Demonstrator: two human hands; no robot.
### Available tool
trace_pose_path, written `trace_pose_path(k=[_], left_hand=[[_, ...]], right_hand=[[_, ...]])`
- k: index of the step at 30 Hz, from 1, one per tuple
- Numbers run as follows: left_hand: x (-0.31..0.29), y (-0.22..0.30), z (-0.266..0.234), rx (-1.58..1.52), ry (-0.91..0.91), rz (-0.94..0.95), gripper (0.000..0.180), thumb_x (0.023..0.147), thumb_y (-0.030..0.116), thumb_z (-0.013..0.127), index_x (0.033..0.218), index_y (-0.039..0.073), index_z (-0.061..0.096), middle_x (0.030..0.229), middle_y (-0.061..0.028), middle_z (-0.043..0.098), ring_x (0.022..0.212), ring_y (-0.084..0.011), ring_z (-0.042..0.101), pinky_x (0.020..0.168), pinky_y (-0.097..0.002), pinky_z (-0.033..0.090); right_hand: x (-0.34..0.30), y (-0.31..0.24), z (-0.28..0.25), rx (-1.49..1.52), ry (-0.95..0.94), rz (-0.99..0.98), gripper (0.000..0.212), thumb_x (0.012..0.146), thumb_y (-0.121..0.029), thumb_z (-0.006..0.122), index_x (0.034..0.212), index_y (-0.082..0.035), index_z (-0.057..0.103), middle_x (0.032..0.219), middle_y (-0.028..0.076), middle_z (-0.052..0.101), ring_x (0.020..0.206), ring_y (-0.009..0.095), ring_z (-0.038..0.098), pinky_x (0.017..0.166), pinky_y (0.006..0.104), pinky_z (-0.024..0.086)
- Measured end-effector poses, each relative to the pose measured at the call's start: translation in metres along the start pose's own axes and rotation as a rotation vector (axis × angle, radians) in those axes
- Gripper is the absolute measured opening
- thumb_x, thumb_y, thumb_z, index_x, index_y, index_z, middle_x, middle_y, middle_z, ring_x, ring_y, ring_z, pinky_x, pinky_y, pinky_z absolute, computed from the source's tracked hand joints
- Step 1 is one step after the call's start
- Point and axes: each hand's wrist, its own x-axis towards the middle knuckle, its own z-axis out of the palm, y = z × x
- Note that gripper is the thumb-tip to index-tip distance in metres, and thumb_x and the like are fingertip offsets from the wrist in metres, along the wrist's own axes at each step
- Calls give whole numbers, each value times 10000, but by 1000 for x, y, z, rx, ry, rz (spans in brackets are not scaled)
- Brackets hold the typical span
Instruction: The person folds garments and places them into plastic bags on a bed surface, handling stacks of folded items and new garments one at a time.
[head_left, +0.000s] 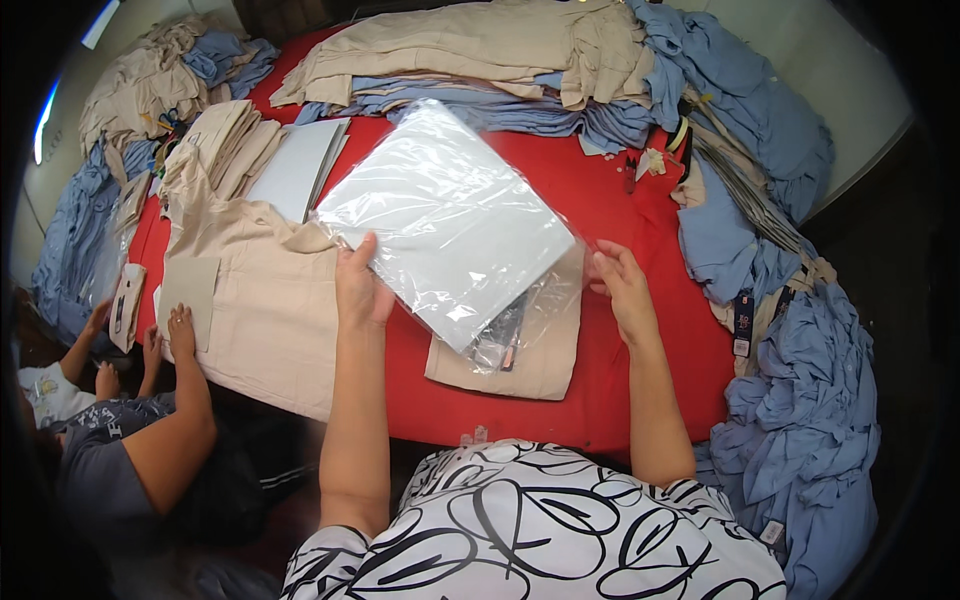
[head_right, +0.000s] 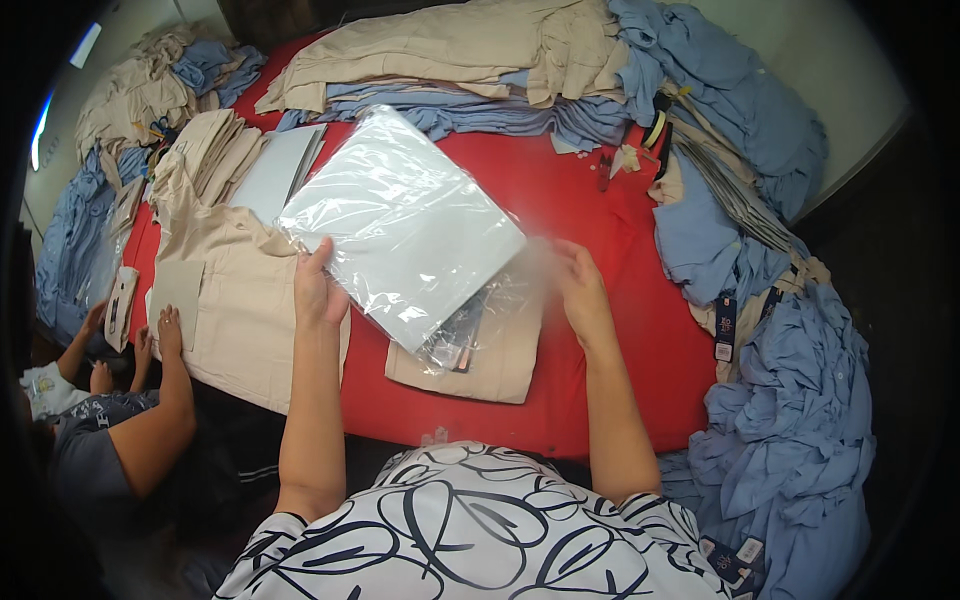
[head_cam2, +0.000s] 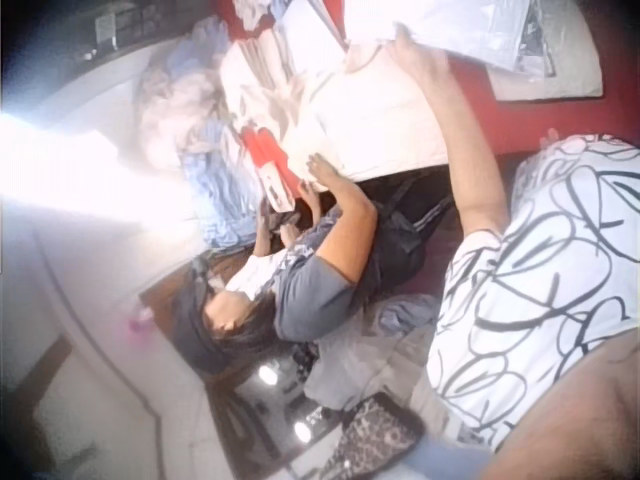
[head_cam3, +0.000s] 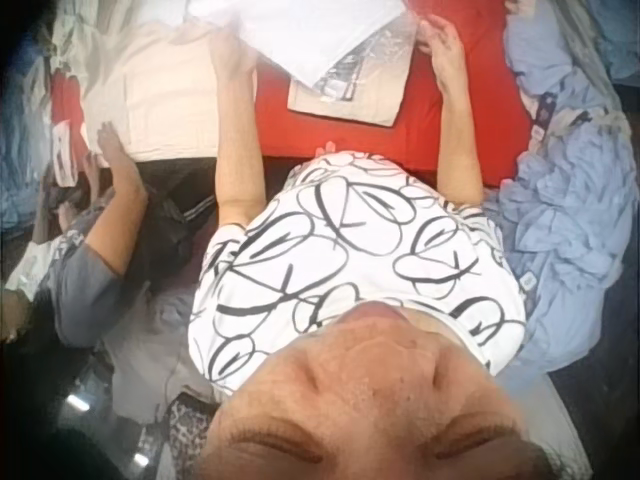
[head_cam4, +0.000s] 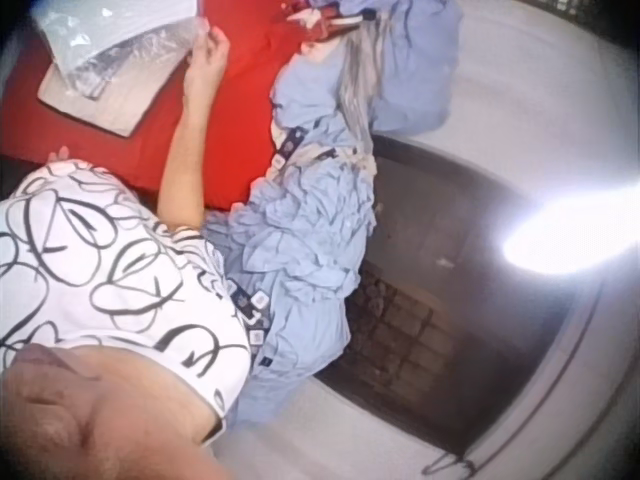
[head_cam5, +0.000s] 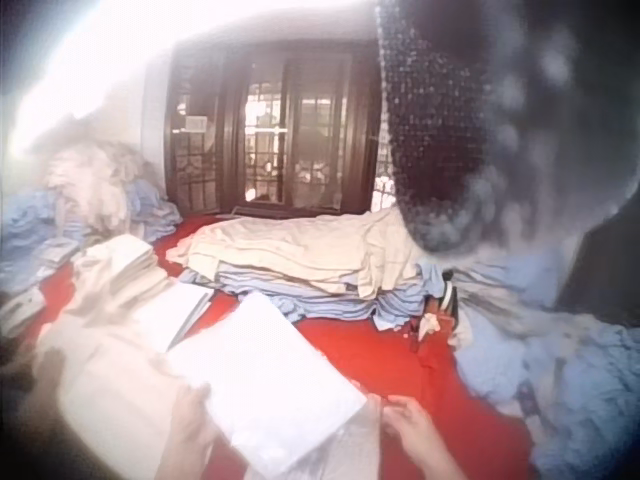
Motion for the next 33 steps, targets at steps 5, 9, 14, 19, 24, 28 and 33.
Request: trace_pose_path(k=[5,9,14,19,24,28,33], left_hand=[[1,-26,11,-65,95,8,478,972,4,464,1429,5,322,1402,-189,448,1264,-333,493,1065,-487,439],[3,-40,5,-7,114,-44,529,967,1,478,1460,7,286,1428,-192,425,1295,-335,460,1085,-480,410],[7,-48,-3,593,301,187,658,933,79,598,1484,-10,250,1466,-244,376,1380,-370,344,1135,-508,314],[1,-54,7,1698,-316,549,671,880,210,683,1478,123,391,1515,-193,348,1450,-373,217,1185,-502,190],[0,-94,14,2028,-802,363,559,965,534,450,1471,299,419,1572,-33,310,1477,-328,174,1176,-601,103],[-1,-104,2,1977,-772,470,539,983,543,397,1469,312,419,1578,-23,301,1479,-312,172,1177,-605,85],[10,-103,-5,1986,-732,392,513,986,504,428,1460,307,433,1577,6,302,1480,-287,176,1180,-595,87]], right_hand=[[-23,16,20,132,-83,264,581,891,-58,658,1368,-20,328,1010,109,630,788,177,646,601,297,557],[-28,40,25,199,-24,124,722,827,-9,711,1410,-28,287,1020,128,602,687,167,621,589,285,556],[-39,55,8,-587,343,-150,788,824,9,672,1498,-46,269,1260,190,516,972,248,619,846,382,537],[-38,35,28,-960,-133,-693,484,817,27,555,1293,-56,583,1390,161,493,1285,361,454,1115,472,325],[-46,59,36,-1081,-419,-781,414,830,-21,534,1229,-85,624,1220,116,579,1214,301,509,1097,496,338],[-39,54,37,-980,-366,-696,310,823,-65,589,1122,-76,671,1037,90,591,1072,290,542,1011,460,390],[-32,46,40,-953,-545,-774,225,811,-91,675,1034,-70,683,991,90,570,1008,303,534,966,441,402]])
